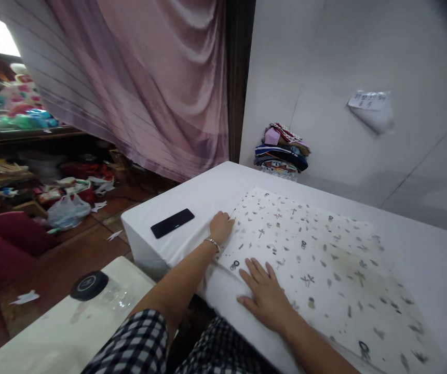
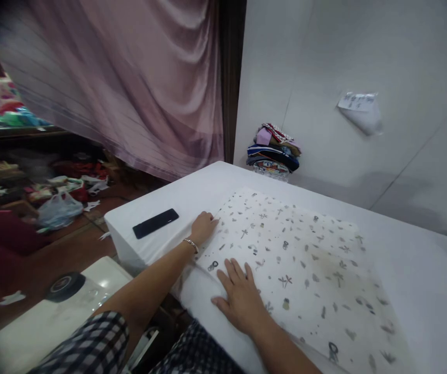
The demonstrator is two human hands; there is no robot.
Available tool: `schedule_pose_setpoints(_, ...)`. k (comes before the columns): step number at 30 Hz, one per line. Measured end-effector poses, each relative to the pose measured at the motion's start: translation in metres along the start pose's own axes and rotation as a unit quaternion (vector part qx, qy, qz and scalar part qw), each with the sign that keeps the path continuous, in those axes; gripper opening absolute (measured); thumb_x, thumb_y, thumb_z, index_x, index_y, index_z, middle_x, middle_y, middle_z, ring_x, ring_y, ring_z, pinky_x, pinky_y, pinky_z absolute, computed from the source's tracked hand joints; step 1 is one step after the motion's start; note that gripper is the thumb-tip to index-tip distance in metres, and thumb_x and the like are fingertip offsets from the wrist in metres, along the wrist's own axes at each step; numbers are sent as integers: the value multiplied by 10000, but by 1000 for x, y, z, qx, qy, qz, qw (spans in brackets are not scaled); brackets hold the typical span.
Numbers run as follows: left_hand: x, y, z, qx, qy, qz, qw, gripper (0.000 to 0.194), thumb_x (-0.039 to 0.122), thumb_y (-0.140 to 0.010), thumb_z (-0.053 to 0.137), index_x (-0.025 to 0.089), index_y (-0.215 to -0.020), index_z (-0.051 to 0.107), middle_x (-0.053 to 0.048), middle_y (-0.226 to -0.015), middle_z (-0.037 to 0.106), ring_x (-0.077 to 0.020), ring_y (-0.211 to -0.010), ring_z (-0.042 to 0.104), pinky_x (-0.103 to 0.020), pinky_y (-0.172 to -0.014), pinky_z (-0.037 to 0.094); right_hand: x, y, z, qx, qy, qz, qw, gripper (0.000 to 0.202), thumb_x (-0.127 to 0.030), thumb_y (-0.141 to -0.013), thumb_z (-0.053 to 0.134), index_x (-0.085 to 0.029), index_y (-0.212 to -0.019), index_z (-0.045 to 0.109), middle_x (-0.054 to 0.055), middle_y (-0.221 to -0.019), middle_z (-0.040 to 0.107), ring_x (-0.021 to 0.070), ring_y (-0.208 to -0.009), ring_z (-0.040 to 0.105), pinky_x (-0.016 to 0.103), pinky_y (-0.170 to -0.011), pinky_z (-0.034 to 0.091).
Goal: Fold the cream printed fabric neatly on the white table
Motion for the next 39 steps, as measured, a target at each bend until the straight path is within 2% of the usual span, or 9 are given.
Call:
schedule_pose_setpoints(9, -11, -7, 3, -22, 6, -54, 998, 161, 295, -834, 441, 186, -860, 557, -77, -972, 621, -197, -893, 586, -290, -709, 426, 1, 0, 0, 1, -7, -8, 1000, 641, -598, -877, 314, -246, -1413, 301, 47, -1521, 96, 258, -1389, 36, 493, -1101, -13)
schedule_pose_setpoints(18, -12, -11, 3, -41, -4, -79, 996, 228, 323, -806, 465, 178, -965, 540, -102, -1022, 641, -227, -942, 597, -305, -724, 435, 2, 1, -1, 5, -16, -10, 1000, 634, -601, -876, 313, -259, -1410, 304, 39, -1522, 99, 248, -1390, 39, 486, -1103, -12)
schedule_pose_setpoints(24, -11, -8, 0, -47, -16, -63, 997, 227, 368, -811, 475, 185, -922, 549, -89, -977, 650, -219, -924, 600, -299, -719, 430, 1, 0, -1, 1, -16, -7, 1000, 628, -586, -876, 336, -257, -1409, 308, 39, -1522, 98, 252, -1390, 37, 484, -1102, -12)
schedule_pose_setpoints(34, 7, -1, -2, -17, -43, -4, 999, 184, 276, -834, 466, 187, -976, 542, -108, -1071, 594, -228, -1053, 531, -335, -871, 374, 0, 1, -3, 1, -13, -6, 1000, 625, -590, -877, 327, -262, -1409, 309, 31, -1521, 103, 248, -1391, 37, 477, -1107, -11)
schedule_pose_setpoints(39, -3, -5, -1, -30, -24, -29, 999, 214, 341, -833, 452, 179, -933, 550, -96, -1019, 626, -210, -949, 578, -296, -747, 416, 0, 1, -1, -1, -14, -5, 1000, 631, -597, -875, 319, -266, -1412, 301, 29, -1521, 97, 251, -1391, 31, 489, -1104, -14)
Point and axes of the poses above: each hand's wrist, its own y-axis away from the middle knuckle, its own z-axis out of the palm, x = y × z, the point moved 6 cm from there along -y, towards the middle knuckle
